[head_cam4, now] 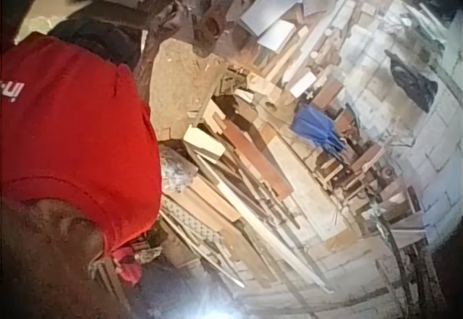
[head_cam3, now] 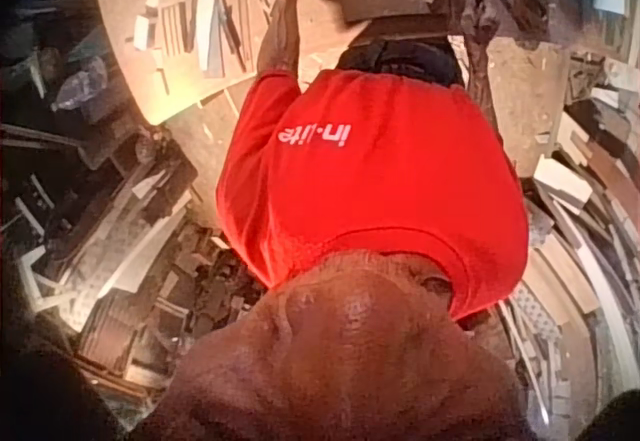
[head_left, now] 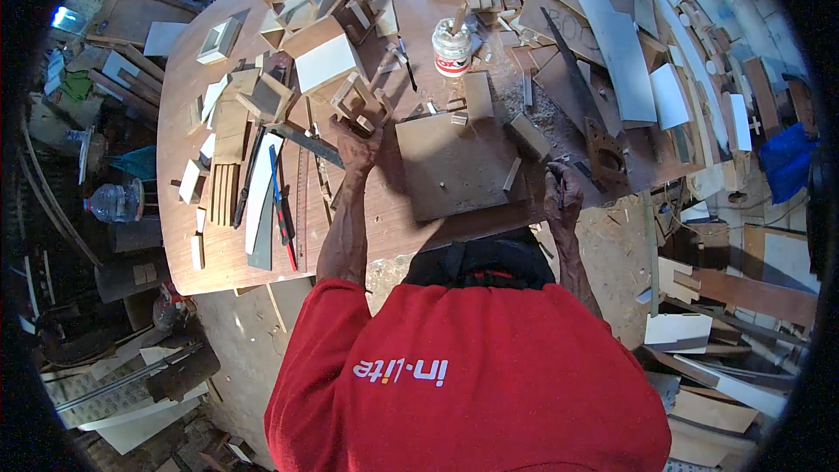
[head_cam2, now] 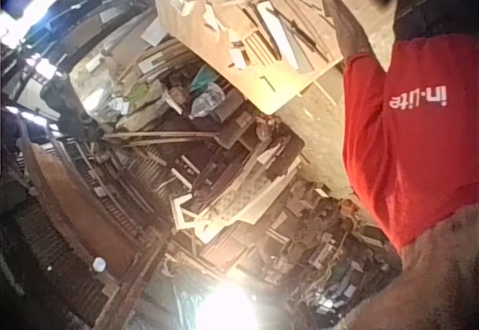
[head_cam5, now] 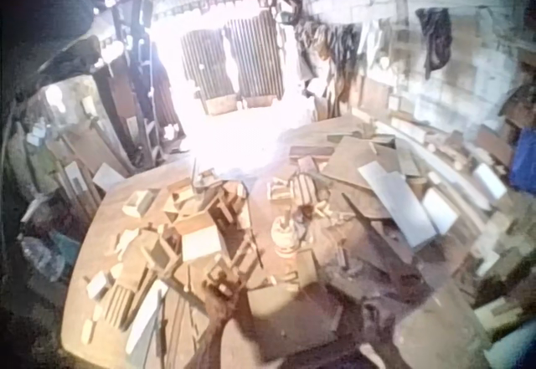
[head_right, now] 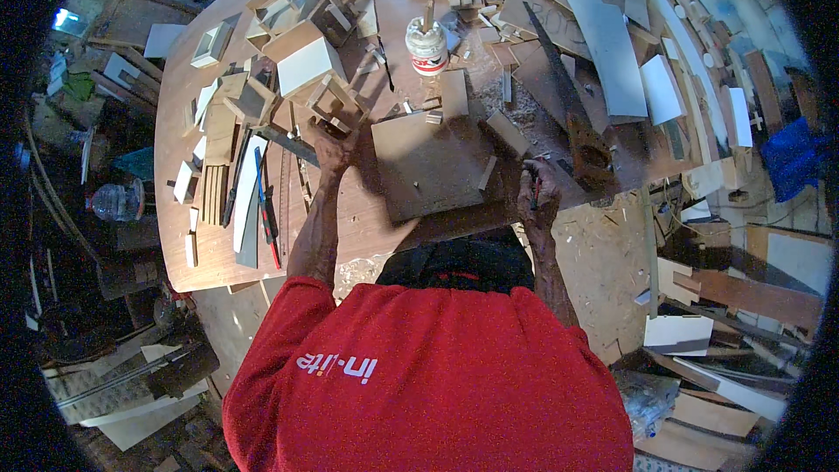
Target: The person applies adhesive to wooden pieces using a stick, fits them together on a miniature wooden frame, marks a piece with a pencil, and cuts it with a hand saw before applying adhesive again.
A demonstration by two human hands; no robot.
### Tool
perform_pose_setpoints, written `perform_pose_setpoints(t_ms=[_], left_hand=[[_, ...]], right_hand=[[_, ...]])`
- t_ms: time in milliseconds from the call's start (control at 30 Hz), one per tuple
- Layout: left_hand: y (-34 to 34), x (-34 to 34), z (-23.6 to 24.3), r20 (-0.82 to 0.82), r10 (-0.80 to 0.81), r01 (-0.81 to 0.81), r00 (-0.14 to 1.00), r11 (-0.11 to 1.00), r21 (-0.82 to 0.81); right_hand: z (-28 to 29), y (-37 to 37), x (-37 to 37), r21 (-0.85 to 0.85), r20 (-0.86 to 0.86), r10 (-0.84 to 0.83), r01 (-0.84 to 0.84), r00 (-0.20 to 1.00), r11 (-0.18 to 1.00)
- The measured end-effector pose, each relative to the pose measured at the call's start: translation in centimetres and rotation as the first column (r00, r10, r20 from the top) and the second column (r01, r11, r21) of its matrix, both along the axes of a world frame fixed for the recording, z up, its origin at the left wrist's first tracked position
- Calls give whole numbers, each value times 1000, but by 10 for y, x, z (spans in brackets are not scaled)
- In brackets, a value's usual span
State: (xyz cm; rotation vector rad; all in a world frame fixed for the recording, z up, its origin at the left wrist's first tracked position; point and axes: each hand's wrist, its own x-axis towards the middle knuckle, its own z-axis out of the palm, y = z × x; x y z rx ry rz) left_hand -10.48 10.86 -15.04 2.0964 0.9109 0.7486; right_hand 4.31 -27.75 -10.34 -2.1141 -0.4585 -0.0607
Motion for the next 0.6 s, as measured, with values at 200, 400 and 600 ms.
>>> perform_pose_setpoints(t_ms=[200, 400, 600], left_hand=[[21, -14, -40, -96, 63, -47, 993, 987, 154], [-10, -4, 13, -175, -32, 30, 984, 999, -14], [-69, -42, 39, -18, 203, -202, 979, 978, 44]], right_hand=[[-9, -3, 2, -29, 10, 33, -32, 999, 999], [3, -9, 0, -5, 31, 18, -18, 999, 1000], [6, -10, 5, 25, 43, 57, -58, 997, 998]])
